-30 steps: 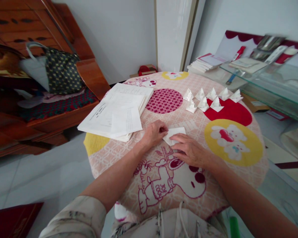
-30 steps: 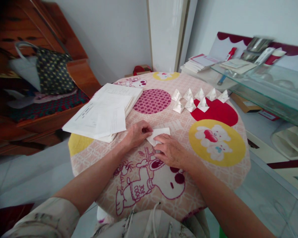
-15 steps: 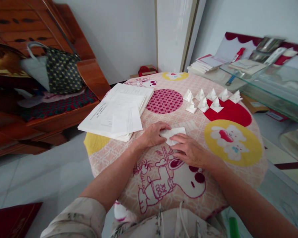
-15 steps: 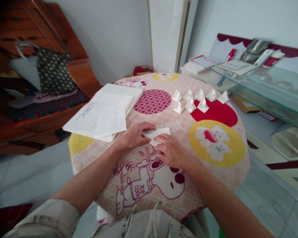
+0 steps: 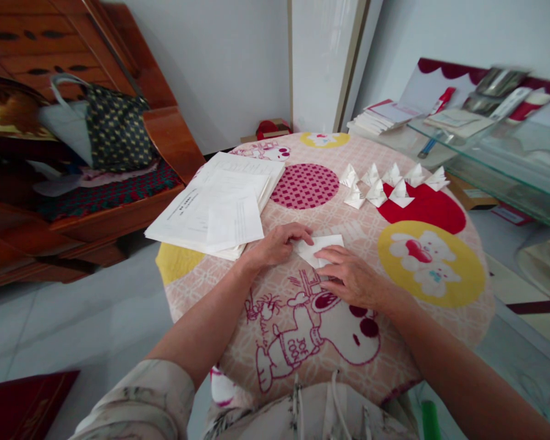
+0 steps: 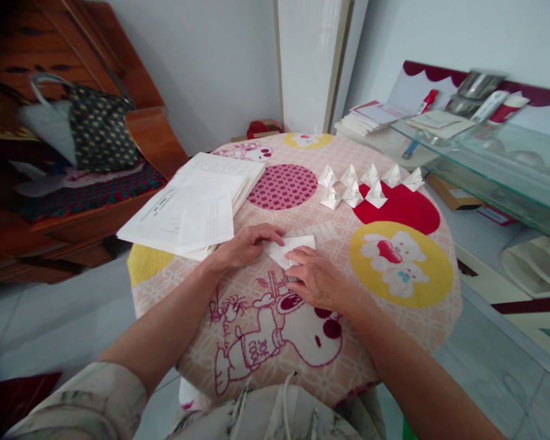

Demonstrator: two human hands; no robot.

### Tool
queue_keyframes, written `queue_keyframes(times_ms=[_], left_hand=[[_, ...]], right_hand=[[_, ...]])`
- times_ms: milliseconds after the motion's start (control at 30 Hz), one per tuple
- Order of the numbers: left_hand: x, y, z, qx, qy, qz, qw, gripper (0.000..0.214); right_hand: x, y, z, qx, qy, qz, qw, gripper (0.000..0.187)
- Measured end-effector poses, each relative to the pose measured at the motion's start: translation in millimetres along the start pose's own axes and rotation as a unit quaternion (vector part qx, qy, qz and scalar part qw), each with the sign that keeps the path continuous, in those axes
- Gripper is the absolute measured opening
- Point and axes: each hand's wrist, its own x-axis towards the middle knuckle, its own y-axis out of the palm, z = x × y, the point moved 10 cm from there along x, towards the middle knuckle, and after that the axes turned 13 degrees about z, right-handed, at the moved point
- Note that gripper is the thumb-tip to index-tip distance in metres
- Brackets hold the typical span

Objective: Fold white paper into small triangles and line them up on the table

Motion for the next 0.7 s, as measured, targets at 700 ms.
queue_keyframes(times_ms=[700], left_hand=[[4.2,7.0,0.2,0.048,-0.023,0.010,0.999,0.039]], right_hand=[[19.1,2.3,0.8,-0.057,0.038,0.006,0.998,0.015]])
